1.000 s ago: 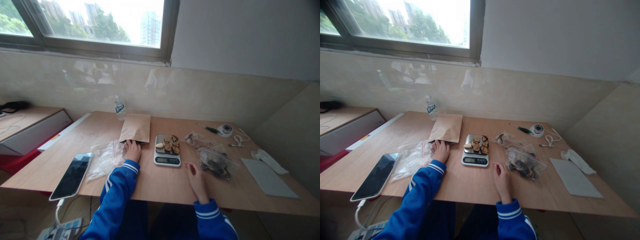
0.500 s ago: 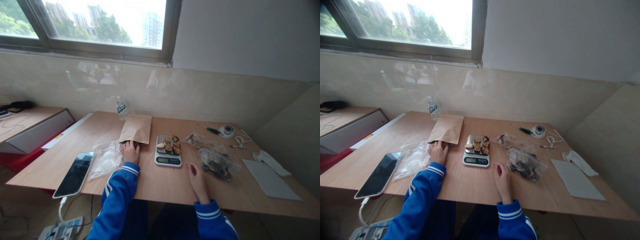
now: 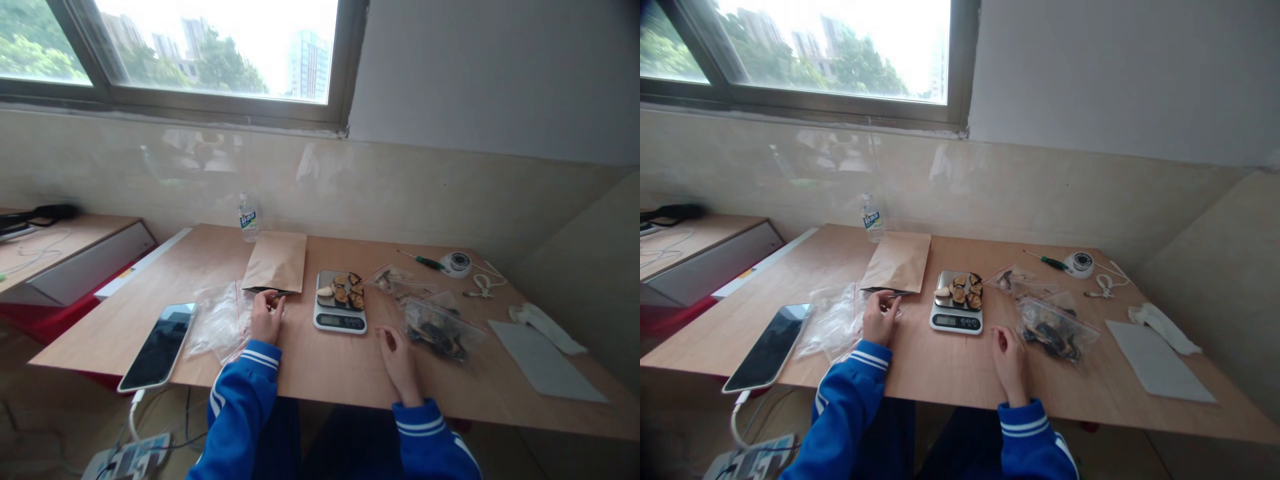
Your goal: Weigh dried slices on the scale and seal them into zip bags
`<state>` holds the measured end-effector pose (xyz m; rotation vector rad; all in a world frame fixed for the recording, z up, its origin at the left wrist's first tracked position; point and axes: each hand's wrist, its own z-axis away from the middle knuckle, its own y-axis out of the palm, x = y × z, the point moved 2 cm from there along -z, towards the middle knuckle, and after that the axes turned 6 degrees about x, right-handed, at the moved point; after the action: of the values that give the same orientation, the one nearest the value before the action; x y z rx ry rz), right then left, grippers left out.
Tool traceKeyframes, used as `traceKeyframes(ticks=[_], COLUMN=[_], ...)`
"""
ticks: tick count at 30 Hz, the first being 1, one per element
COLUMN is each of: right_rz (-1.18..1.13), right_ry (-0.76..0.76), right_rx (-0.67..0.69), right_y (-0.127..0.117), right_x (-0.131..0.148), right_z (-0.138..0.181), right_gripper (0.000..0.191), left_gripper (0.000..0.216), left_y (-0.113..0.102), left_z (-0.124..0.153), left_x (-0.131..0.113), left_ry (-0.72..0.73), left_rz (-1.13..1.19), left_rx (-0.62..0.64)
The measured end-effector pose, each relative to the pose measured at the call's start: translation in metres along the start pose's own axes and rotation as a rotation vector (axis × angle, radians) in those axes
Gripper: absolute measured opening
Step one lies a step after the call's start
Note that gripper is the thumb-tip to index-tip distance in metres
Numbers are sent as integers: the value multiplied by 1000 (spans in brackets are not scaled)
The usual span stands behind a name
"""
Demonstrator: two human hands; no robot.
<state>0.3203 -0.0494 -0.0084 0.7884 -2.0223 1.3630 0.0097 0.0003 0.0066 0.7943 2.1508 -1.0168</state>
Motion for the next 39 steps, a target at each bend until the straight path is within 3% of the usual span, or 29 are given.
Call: traceKeyframes(ticks=[4,8,12,15,22,30,39], right_rz=[64,118,222,345,487,508,397], right_ry=[-71,-257,-410,-451,-490,-527,-461], right_rx=[-22,33,124,157,205,246,210], right_y=[2,19,46,64,80,77,69], right_x=[15,53,92,105,103,105,98], right_z=[5,-3,-36,-64,-85,-85,-87], right_gripper=[30,27,36,34,26,25,24], left_gripper=[38,34,30,30,30,37,39], left_y=[-1,-2,-1,0,0,-1,-5], left_z=[2,3,5,5,5,4,5], left_x=[-7,-10,-9,-7,-7,-11,-14], left_ry=[42,45,-46,-105,-135,-198,-238], left_rz=[159,296,408,462,510,537,380], left_rx=[-18,53,125,170,169,184,159])
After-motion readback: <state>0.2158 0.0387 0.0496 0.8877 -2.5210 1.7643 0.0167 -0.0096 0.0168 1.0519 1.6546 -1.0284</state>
